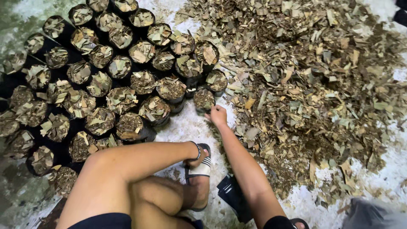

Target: The person sits on the floor and fills small black pots with wood chips from a large pile. They scoop chips by hand, pack them into each pot, and place the filled pots in a row to the left.

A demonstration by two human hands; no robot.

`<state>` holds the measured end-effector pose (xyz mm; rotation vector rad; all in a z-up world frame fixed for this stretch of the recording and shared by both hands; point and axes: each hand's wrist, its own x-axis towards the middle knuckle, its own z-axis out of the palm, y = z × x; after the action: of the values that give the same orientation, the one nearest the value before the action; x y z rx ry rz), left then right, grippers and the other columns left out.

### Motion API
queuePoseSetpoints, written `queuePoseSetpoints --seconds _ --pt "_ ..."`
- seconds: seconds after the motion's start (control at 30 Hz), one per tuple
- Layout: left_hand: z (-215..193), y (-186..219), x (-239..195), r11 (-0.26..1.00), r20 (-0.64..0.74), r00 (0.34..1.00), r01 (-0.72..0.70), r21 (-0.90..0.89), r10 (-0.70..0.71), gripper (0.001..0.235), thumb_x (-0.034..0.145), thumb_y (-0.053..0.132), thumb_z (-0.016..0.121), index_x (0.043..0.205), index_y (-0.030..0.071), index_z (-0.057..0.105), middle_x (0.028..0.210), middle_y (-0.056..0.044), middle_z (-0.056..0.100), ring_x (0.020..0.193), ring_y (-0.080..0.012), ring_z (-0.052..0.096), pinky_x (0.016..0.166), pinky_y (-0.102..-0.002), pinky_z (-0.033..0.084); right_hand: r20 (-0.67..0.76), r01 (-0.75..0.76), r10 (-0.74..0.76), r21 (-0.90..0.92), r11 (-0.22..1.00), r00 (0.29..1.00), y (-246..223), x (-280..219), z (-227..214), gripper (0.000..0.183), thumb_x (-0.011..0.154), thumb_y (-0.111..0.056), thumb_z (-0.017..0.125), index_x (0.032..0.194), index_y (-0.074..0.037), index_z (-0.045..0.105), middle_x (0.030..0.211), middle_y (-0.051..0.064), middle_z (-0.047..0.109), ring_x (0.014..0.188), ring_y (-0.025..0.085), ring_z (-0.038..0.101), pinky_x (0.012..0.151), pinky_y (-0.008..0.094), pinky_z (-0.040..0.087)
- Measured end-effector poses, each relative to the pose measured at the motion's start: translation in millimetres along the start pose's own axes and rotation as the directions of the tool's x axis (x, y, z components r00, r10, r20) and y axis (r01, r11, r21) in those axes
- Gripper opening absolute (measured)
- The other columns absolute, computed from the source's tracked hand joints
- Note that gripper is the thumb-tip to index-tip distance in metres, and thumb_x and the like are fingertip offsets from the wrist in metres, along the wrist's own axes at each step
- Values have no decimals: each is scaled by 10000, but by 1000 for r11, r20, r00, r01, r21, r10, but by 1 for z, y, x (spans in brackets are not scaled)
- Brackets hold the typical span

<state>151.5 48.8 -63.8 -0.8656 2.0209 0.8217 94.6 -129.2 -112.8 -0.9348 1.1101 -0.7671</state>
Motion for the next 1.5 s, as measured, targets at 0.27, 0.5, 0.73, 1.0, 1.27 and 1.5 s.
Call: queuePoseSetpoints --seconds 0.27,0.5,0.73,1.0,1.27,1.5 --pt "12 -4 13 1000 -18 1000 -9 -4 9 753 712 165 777 1346 -118 488 971 -286 736 901 -341 746 799 -426 583 302 -174 159 22 985 940 -12 -14 -11 254 957 -89 553 1203 -61 606 1053 97 648 1019 215 663 853 404 603" --pt "-8 -1 21 998 -111 994 24 62 -17 555 630 142 784 1101 -142 708 933 -274 756 927 -333 760 818 -417 593 394 -244 158 177 954 905 -10 -18 -14 375 930 -35 531 1301 -93 527 1095 119 596 1103 221 643 1010 460 571" --pt "-46 12 -17 998 -170 984 55 -8 -56 327 539 21 798 864 -18 807 909 -243 765 940 -341 766 817 -426 604 338 155 -125 -62 986 933 -17 -30 -20 212 959 -111 650 1140 -27 582 859 101 658 716 196 610 620 377 511" --pt "-55 -4 -65 991 -220 972 105 85 -84 376 747 276 842 1054 74 763 1074 -179 735 1050 -348 713 836 -496 583 608 600 -88 -731 326 789 -47 -256 -118 372 872 -106 565 1227 -53 662 1123 239 705 1006 435 674 886 516 557" --pt "-41 -19 -70 966 -149 977 179 188 -152 301 733 180 785 1026 111 802 1063 -169 770 1056 -313 735 894 -423 574 628 626 12 -773 -102 778 11 -373 -168 791 704 -223 836 1385 -10 493 1393 250 480 1218 460 523 933 503 491" --pt "-87 15 -74 948 -169 979 156 279 -111 365 730 207 849 1079 129 774 1123 -149 745 1096 -317 712 896 -439 587 491 521 -174 -789 325 853 48 -351 -215 349 819 -143 734 1124 9 660 1268 268 555 1154 446 586 998 463 505"
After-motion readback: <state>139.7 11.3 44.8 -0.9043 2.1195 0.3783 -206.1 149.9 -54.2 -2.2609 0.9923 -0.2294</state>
